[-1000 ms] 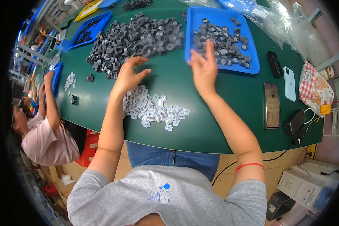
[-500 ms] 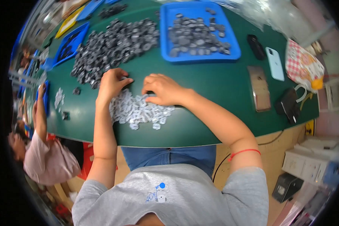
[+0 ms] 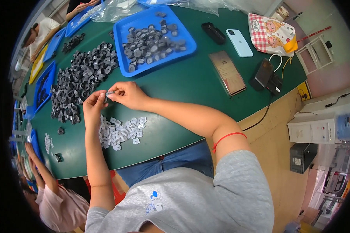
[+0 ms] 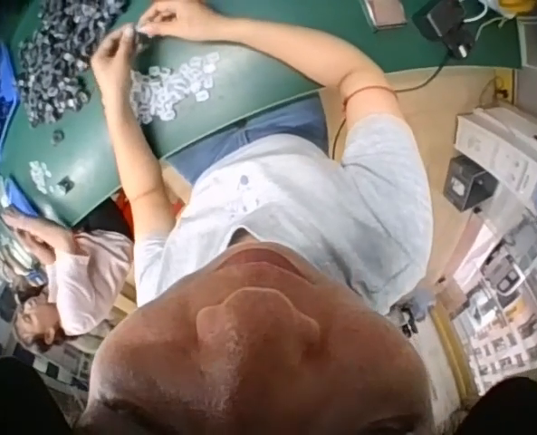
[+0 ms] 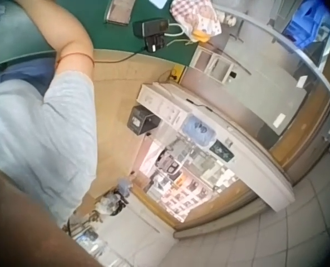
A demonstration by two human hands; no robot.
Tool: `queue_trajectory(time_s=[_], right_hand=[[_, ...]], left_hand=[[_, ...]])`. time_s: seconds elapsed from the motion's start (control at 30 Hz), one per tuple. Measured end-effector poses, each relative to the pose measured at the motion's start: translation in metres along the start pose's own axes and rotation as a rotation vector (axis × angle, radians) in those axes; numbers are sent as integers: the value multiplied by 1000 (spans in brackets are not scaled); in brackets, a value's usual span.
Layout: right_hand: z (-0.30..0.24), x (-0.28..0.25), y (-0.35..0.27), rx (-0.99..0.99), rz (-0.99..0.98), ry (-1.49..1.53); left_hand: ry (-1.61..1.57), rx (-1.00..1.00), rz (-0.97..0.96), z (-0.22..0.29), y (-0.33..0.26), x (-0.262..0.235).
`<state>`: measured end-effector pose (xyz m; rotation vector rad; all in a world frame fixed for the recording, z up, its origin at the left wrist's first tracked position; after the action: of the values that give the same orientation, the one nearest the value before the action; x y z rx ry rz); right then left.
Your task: The person assembles plastic parts by fitting small white inserts into gray plastic casings by hand.
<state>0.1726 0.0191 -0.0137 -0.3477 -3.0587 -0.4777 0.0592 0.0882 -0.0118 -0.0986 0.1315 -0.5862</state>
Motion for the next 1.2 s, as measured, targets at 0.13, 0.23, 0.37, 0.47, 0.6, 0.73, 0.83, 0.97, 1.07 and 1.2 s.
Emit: queue_trajectory(time_s=[0.13,0.23,0.37,0.47,0.6,0.73,0.83,0.97,1.07,1.2], right_hand=[[-1,4,2,4,-28,-11],[-9,-10,3,2,104,-9],[7,-17,3,102,104,79],[8,-17,2,92,122,133],[8,-14,3,75,112,169],[6,-11,2,77,111,214],[7,-8,3,68,97,151],[6,-14,2,47,133,126],[3,-14,3,57,136,98],[-1,-18,5,-15,149,54]], left_hand=[[-182,-119,-130,-6,-7,16],[-237,-150,-147,-9,-6,16],[-231,-116,-191,-7,-4,20],[-269,-69,-179,-6,-4,17],[-214,-189,-127,-12,-8,16],[-188,-16,-89,0,-5,10],[-186,7,-66,2,-5,7],[-273,-50,-117,-2,-4,14],[-242,-56,-118,-4,-4,13],[-298,75,-117,6,-4,14]])
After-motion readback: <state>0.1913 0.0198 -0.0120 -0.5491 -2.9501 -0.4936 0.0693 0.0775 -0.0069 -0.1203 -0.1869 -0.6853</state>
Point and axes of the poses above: each hand's wrist, its own y-axis towards the middle knuckle, its own x-axis out of the palm, z = x × y, the point moved 10 cm from there along y, towards the middle knuckle, and after that the axes turned 5 degrees about -x, right-handed, at the moved point
